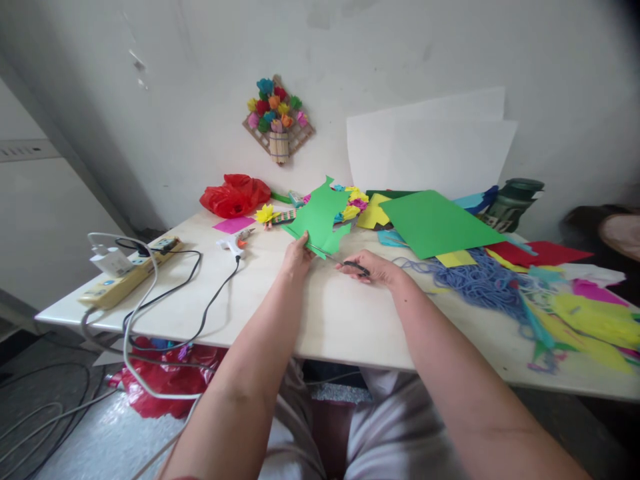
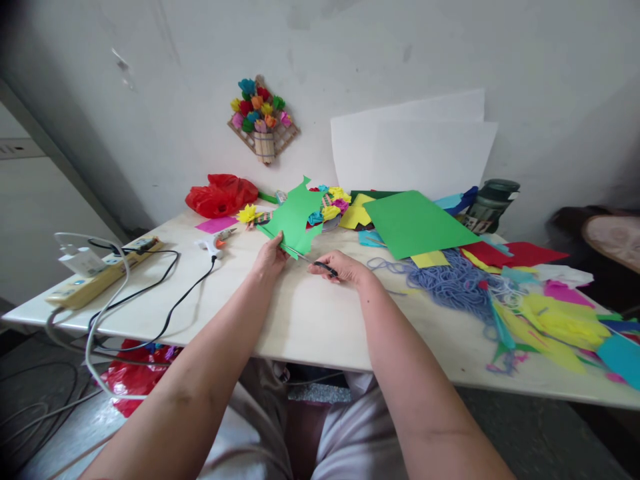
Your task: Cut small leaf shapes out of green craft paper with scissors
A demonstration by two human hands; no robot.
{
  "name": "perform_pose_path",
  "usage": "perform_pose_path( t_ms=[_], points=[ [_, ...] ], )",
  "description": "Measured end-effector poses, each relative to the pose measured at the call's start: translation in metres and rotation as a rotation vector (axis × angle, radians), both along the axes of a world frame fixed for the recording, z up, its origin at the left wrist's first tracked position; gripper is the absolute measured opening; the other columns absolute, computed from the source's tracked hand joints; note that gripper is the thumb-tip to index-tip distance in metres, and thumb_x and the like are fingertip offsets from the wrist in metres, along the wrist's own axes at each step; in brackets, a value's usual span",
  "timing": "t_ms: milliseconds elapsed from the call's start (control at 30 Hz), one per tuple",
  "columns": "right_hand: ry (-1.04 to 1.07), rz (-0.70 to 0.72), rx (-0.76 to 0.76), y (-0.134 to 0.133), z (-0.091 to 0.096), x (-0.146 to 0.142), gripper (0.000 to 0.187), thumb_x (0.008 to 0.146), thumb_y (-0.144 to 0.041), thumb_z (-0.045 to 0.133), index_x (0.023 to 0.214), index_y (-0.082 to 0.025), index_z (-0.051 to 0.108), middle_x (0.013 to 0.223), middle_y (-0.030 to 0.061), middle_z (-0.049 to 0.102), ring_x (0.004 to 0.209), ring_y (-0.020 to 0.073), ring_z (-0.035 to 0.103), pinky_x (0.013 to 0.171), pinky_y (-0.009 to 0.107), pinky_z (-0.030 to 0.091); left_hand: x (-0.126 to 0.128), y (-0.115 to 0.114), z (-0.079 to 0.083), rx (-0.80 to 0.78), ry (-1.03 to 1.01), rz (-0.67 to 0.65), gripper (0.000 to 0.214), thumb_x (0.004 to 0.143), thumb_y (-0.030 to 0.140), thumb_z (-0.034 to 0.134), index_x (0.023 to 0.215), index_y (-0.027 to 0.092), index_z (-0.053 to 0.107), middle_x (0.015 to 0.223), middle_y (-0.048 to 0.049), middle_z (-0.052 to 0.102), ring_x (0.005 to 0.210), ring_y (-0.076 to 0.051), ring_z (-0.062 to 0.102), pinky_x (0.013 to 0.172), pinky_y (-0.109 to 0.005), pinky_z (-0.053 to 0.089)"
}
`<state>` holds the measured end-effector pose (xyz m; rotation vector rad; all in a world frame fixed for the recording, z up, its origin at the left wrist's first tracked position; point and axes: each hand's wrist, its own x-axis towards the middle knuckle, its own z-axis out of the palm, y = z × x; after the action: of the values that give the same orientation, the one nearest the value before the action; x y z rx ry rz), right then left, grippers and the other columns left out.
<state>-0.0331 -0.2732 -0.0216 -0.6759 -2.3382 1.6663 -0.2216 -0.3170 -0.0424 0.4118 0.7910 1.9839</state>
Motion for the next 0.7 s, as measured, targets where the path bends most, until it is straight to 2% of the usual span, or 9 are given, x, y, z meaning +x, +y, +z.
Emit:
perform_pose_path(
  t_ms=[200, 500, 600, 700],
  points=[
    [0.008, 0.007, -0.007, 0.0026, -0.0024, -0.0002, 0.032, 0.067, -0.040, 0.062, 0.076, -0.010, 0.061, 0.042, -0.0068, 0.039, 0.032, 0.0024, 0.026, 0.032, 0.019, 0.017, -0.0006, -0.0006, 0.0002, 0.001, -0.011, -0.001, 0.018, 0.075, 0.015, 0.058, 0.093, 0.013, 0.057, 0.076, -0.0040, 0.068, 0.061, -0.013, 0.064, 0.062, -0.025, 0.054],
    [0.000, 0.035, 0.029, 0.0071, -0.0034, 0.0036, 0.032, 0.068, -0.042, 0.061, 0.069, -0.011, 0.059, 0.042, -0.0055, 0.042, 0.032, 0.0030, 0.030, 0.033, 0.019, 0.017, 0.0015, -0.0006, 0.0007, -0.029, 0.048, -0.019, 0.013, 0.077, 0.022, 0.058, 0.086, 0.013, 0.056, 0.075, -0.0048, 0.067, 0.060, -0.013, 0.063, 0.062, -0.026, 0.053],
    [0.010, 0.023, 0.020, 0.0069, -0.0033, 0.0039, 0.032, 0.067, -0.041, 0.062, 0.072, -0.010, 0.060, 0.042, -0.0061, 0.041, 0.032, 0.0030, 0.030, 0.033, 0.020, 0.017, 0.0013, -0.0033, 0.0041, -0.087, 0.077, -0.017, 0.016, 0.080, 0.029, 0.052, 0.082, 0.014, 0.055, 0.068, -0.0047, 0.066, 0.057, -0.015, 0.063, 0.060, -0.028, 0.052],
    [0.014, -0.007, 0.005, 0.0045, -0.0006, 0.0042, 0.031, 0.066, -0.040, 0.062, 0.073, -0.010, 0.060, 0.042, -0.0066, 0.040, 0.032, 0.0028, 0.029, 0.034, 0.020, 0.016, -0.0002, -0.0084, 0.0079, -0.129, 0.117, -0.052, 0.019, 0.081, 0.030, 0.046, 0.072, 0.015, 0.051, 0.051, -0.0011, 0.057, 0.049, -0.015, 0.059, 0.057, -0.029, 0.051]
  ],
)
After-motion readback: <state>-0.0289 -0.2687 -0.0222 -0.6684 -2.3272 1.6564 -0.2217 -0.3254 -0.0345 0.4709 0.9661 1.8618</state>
